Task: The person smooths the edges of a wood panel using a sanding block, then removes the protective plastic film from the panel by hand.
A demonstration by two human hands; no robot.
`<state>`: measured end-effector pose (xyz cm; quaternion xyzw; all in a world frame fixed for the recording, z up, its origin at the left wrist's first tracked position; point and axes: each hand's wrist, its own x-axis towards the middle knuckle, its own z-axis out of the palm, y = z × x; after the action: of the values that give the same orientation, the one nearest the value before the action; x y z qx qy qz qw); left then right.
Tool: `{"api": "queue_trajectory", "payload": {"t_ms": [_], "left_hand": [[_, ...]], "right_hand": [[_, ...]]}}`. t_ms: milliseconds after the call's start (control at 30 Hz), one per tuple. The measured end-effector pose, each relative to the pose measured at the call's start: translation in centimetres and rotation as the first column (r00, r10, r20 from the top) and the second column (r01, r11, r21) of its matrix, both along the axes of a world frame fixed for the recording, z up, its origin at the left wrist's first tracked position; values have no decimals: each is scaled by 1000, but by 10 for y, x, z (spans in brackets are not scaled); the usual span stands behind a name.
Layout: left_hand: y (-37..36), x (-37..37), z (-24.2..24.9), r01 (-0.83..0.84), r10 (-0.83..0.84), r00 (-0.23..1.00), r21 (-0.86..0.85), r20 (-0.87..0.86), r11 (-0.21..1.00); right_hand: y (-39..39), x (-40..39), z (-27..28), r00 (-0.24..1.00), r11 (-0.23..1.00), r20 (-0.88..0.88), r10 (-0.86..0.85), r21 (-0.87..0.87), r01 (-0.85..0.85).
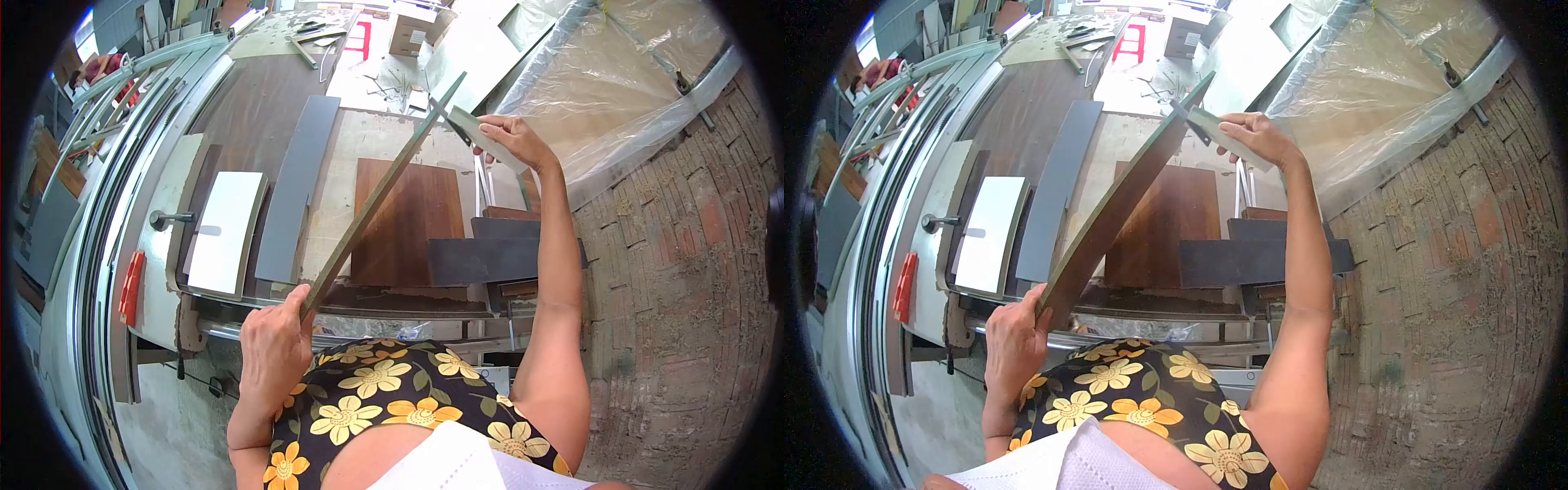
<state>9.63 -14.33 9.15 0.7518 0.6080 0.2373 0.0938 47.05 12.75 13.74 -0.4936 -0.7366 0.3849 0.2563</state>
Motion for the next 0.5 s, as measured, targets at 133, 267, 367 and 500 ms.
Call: {"api": "queue_trajectory", "payload": {"t_ms": [133, 267, 367, 500], "left_hand": [[-1, 0, -1, 8, -8, 1000, 0, 3, 1000], [-1, 1, 0, -1, 1, 1000, -29, -5, 1000], [-2, 1, 1, 0, -1, 1000, -40, -8, 999], [-2, 2, 3, -1, 1, 1000, -37, -17, 999]], "right_hand": [[15, 14, 6, 998, 999, -31, -49, -8, 49], [33, 29, 6, 991, 997, -112, -68, -40, 63], [41, 36, 10, 984, 992, -132, -116, -64, 109], [68, 55, 2, 980, 990, -146, -137, -54, 130]]}}
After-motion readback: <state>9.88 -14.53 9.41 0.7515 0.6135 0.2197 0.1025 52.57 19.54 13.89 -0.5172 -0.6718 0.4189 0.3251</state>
